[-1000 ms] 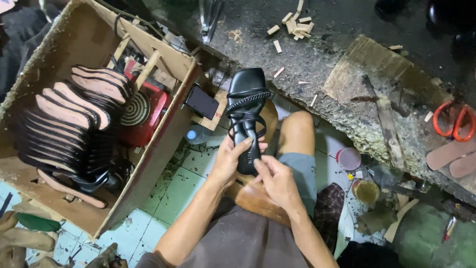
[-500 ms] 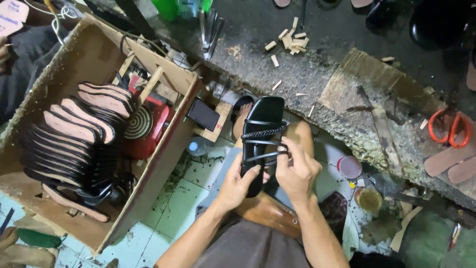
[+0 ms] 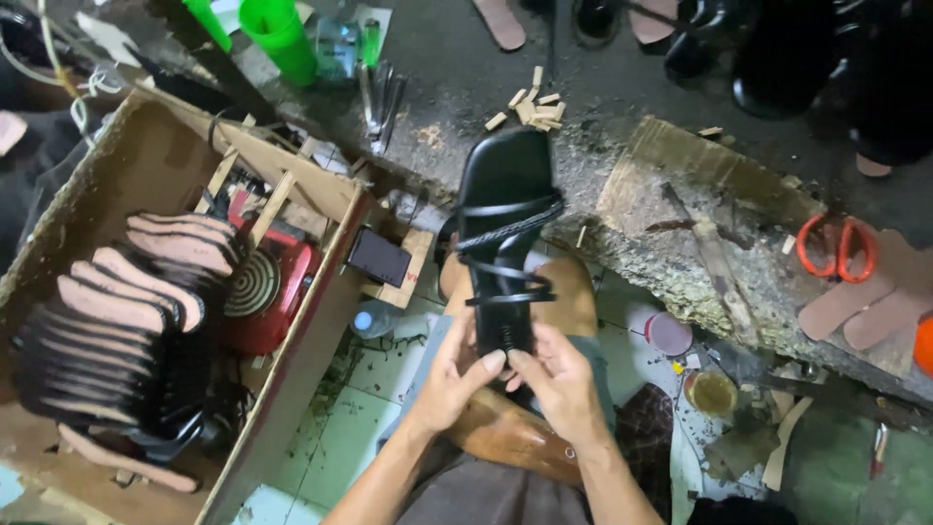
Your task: Assembling sandals by fitting straps onto a wooden last and attaching them to the sole.
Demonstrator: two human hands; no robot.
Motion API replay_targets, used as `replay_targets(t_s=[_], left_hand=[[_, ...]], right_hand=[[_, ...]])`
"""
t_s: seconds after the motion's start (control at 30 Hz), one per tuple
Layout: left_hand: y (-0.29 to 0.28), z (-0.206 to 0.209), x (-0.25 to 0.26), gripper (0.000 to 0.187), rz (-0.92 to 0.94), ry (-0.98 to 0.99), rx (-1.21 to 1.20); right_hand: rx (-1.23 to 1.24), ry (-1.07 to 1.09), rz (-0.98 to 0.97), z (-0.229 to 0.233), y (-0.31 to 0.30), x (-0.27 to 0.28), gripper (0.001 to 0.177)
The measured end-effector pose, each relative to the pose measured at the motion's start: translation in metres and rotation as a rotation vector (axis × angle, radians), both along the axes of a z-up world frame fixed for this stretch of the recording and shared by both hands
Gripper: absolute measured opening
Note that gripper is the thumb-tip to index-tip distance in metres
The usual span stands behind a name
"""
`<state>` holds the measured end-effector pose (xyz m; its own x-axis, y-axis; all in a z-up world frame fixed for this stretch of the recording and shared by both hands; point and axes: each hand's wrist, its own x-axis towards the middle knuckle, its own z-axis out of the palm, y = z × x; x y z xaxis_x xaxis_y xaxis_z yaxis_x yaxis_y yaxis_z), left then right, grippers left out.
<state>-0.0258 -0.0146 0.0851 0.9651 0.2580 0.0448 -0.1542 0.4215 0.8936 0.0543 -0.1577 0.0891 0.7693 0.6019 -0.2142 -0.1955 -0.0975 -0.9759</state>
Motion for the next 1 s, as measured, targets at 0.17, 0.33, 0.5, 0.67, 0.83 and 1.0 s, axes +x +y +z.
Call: replay_targets(t_s=[0.17, 0.33, 0.5, 0.67, 0.83, 1.0], left_hand=[[-0.009, -0.032, -0.01, 0.057, -0.164, 0.181, 0.178], [-0.027, -0.06, -0.021, 0.046, -0.196, 0.333, 0.494], [-0.032, -0.066, -0.021, 0.033, -0.214, 0.213, 0.888], [-0.03, -0.07, -0.022, 0.031, -0.174, 0.217, 0.896], [-0.028, -0.072, -0.023, 0.032, -0.189, 0.214, 0.874], [-0.026, -0.071, -0.022, 0.031, -0.163, 0.2, 0.808]], right_hand=[[0.268, -0.164, -0.044, 0.05, 0.007, 0.043, 0.036], [0.345, -0.264, -0.167, 0.121, 0.059, 0.108, 0.038], [0.501, -0.061, -0.395, 0.135, 0.102, 0.184, 0.042], [0.272, -0.17, -0.336, 0.12, 0.134, 0.15, 0.052], [0.177, -0.208, 0.007, 0.118, 0.205, 0.131, 0.067], [0.249, 0.107, 0.006, 0.17, 0.281, 0.137, 0.126]])
